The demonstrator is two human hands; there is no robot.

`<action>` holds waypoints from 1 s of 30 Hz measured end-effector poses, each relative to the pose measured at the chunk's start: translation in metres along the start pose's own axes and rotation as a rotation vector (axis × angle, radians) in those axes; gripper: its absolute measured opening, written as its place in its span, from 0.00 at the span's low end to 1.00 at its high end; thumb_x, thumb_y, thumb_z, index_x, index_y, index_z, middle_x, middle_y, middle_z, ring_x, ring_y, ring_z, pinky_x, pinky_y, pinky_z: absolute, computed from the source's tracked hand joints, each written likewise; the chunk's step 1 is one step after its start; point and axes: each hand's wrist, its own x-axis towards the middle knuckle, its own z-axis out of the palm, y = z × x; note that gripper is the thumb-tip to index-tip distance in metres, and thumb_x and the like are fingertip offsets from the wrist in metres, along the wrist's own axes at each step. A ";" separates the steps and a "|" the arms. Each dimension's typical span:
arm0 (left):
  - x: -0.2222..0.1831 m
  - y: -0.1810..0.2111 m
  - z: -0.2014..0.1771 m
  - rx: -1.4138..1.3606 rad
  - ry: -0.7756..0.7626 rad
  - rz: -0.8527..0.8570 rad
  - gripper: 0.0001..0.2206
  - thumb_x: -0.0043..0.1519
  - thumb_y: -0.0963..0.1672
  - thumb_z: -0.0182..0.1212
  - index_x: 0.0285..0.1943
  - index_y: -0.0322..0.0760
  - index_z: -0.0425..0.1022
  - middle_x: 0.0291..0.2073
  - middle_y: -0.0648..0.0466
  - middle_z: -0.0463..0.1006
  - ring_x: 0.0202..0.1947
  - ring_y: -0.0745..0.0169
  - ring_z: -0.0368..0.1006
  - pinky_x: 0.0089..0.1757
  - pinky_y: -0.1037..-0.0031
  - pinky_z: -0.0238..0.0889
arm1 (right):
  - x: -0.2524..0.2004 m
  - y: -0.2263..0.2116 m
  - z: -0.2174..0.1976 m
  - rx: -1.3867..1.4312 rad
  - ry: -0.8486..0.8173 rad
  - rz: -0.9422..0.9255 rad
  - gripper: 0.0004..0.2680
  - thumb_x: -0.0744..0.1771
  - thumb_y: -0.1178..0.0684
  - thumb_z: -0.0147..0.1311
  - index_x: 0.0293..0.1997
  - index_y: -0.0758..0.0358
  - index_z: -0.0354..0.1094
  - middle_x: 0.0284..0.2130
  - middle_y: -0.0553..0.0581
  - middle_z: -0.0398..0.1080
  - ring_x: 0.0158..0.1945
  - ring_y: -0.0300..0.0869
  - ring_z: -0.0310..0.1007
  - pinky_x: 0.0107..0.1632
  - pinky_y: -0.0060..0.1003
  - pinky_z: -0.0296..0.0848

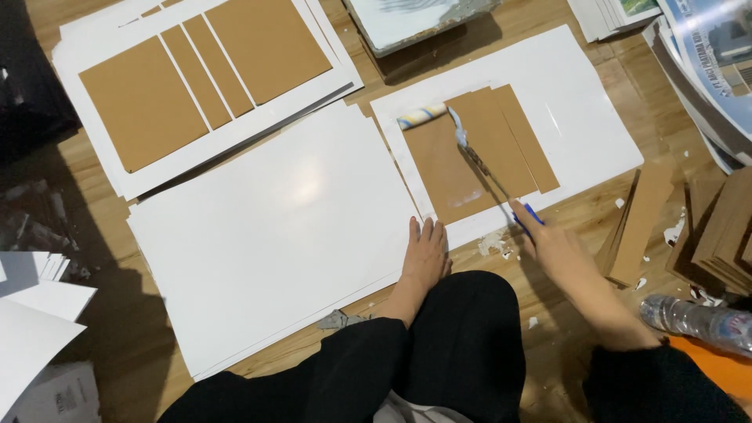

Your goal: Applying glue to a base sheet with a roller and attaching cardboard pieces to it to assemble a product.

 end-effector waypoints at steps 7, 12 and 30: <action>0.001 0.003 0.045 -0.061 0.421 -0.038 0.30 0.50 0.50 0.54 0.58 0.27 0.58 0.57 0.43 0.57 0.62 0.46 0.46 0.59 0.52 0.33 | -0.145 0.031 -0.004 -0.096 -0.285 0.288 0.29 0.62 0.57 0.45 0.64 0.24 0.36 0.28 0.47 0.68 0.26 0.36 0.73 0.40 0.34 0.68; -0.021 0.017 0.041 -0.443 0.567 -0.105 0.19 0.52 0.44 0.51 0.53 0.33 0.59 0.44 0.46 0.63 0.46 0.50 0.57 0.54 0.53 0.40 | -0.134 0.039 0.018 -0.300 -0.028 0.074 0.28 0.60 0.60 0.41 0.65 0.38 0.37 0.29 0.50 0.70 0.14 0.41 0.74 0.33 0.44 0.70; -0.058 0.008 0.053 -0.512 0.592 0.081 0.07 0.54 0.43 0.51 0.38 0.37 0.67 0.40 0.50 0.65 0.40 0.54 0.59 0.44 0.68 0.50 | -0.173 -0.001 -0.022 0.083 -0.411 0.427 0.30 0.58 0.58 0.53 0.62 0.26 0.42 0.43 0.43 0.70 0.36 0.39 0.78 0.41 0.32 0.75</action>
